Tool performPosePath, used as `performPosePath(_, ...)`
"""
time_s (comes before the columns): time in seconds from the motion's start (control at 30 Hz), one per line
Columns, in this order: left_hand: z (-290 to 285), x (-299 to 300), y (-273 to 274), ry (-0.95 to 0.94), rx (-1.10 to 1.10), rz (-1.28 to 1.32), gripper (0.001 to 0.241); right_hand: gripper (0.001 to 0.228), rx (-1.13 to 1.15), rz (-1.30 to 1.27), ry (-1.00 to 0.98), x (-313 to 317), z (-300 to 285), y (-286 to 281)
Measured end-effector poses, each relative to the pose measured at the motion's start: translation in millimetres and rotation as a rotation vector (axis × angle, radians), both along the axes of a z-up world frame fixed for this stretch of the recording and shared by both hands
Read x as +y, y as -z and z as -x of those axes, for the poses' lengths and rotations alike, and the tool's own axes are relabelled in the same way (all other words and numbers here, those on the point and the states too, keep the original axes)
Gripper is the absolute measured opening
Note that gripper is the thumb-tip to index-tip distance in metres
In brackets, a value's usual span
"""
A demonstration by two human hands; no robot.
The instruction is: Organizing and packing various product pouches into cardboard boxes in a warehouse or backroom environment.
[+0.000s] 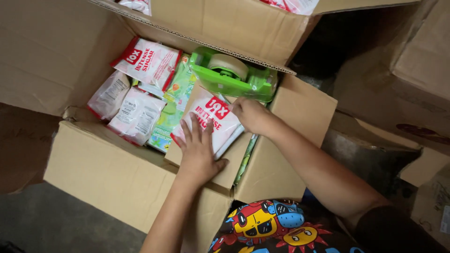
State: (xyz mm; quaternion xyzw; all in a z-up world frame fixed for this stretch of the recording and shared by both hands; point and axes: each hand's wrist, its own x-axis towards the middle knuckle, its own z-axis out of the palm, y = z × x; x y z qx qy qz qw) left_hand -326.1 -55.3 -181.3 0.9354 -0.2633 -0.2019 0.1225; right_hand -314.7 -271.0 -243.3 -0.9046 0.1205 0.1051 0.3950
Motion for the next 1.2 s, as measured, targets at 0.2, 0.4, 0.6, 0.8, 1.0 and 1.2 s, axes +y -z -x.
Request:
performPosePath(0.2,11,-2,2,0.161,-0.029,0.113,0.125,0.034,0.144,-0.223,0.095,-8,-1,3)
performPosePath(0.4,40,-12,-20,0.166,0.204,0.057,0.13,0.036,-0.209,0.288,-0.167,-15,53,-88)
performPosePath(0.6,64,-30,-20,0.01,0.323,0.301,0.125,0.029,-0.47,0.009,0.018,-95,14,-122)
performPosePath(0.8,73,-36,-20,0.005,0.331,0.344,0.122,0.037,-0.303,-0.041,-0.062,-138,-40,-64)
performPosePath(1.0,74,-35,-21,0.061,0.282,0.315,0.118,0.055,-0.009,-0.077,-0.104,-127,-71,-23)
performPosePath(1.2,76,-38,-28,0.048,0.284,0.274,0.117,0.044,0.334,-0.111,0.047,-87,-66,-97)
